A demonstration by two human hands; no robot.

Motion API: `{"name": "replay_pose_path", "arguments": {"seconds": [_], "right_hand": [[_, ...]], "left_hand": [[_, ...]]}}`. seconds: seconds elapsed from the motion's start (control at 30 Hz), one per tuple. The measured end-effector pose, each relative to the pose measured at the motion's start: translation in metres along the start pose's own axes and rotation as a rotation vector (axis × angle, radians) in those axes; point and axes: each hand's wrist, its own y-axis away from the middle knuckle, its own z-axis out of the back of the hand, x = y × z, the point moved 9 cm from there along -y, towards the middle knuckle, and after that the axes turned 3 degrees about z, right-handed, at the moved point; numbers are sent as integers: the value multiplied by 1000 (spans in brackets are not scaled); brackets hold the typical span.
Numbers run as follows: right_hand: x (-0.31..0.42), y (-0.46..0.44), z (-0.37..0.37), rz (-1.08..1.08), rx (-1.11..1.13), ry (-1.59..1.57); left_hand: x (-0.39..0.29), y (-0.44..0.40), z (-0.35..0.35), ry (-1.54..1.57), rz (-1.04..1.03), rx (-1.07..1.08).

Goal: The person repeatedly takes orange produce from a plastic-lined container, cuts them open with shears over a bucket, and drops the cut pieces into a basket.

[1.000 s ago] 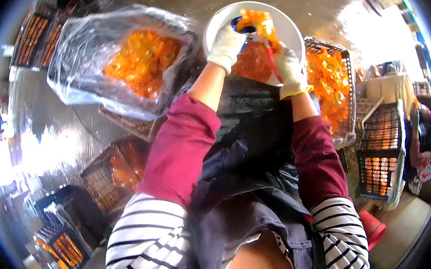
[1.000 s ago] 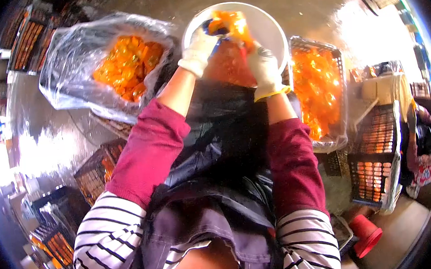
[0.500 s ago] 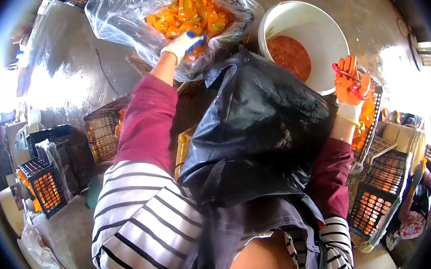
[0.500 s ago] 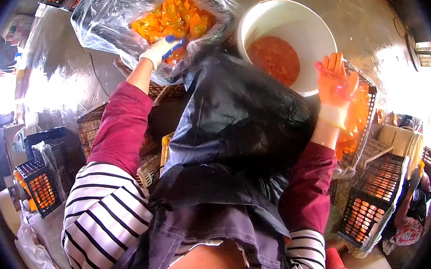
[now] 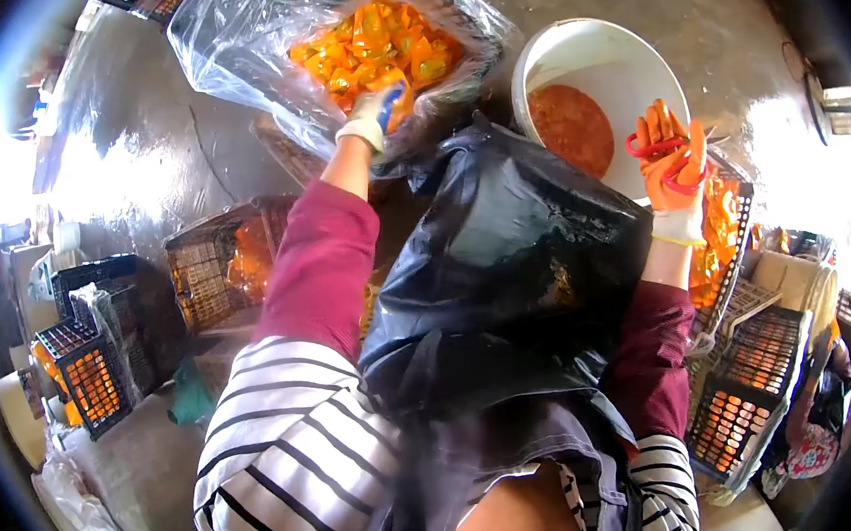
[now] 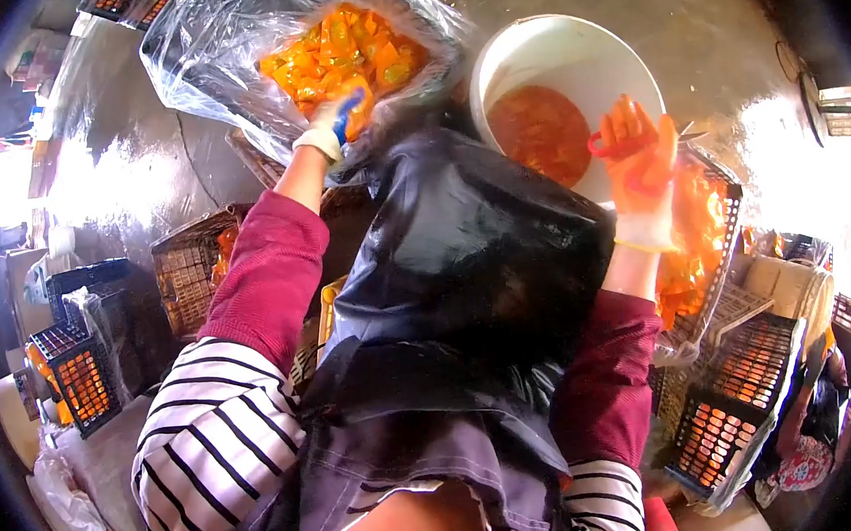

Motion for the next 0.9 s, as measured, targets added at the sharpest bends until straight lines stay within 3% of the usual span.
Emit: {"name": "replay_pose_path", "arguments": {"seconds": [0.03,0.07,0.17,0.23,0.3,0.33,0.37,0.4,0.43,0.47,0.5,0.53,0.57,0.6,0.73,0.83,0.9], "right_hand": [[-1,3,-4,-10,36,-33],[5,10,-1,90,0,111],[2,12,3,28,-187,336],[-5,2,16,40,-112,484],[-21,-4,41,-8,-85,508],[-29,-6,52,-53,-79,527],[-43,-6,42,-135,-71,471],[-57,-4,30,-217,-67,417],[-63,-15,53,-119,-55,591],[-60,-7,36,-129,-26,685],[-60,1,17,-143,-1,779],[-54,1,13,-85,49,1016],[-49,1,10,-33,99,1251],[-51,0,9,-34,135,1227],[-56,3,6,-126,143,1188],[-42,-1,-14,87,145,1416],[-44,6,-10,-91,42,1233]], "left_hand": [[-4,8,10,355,-11,-121],[-21,14,21,238,-129,-208],[-77,34,53,-129,-487,-479],[-120,55,60,-377,-732,-650],[-171,92,57,-249,-887,-686],[-182,63,39,305,-654,-261],[-184,45,15,900,-310,-43],[-204,41,-7,1144,-342,6],[-220,36,-26,1387,-364,62],[-234,64,-32,1236,-255,35],[-243,67,-56,1366,-177,178],[-256,68,-57,1214,-486,96],[-248,54,-83,1252,-353,177],[-249,60,-98,1290,-213,250],[-261,56,-116,1161,-287,300],[-267,56,-114,975,-424,234],[-271,59,-118,1030,-457,284]]}}
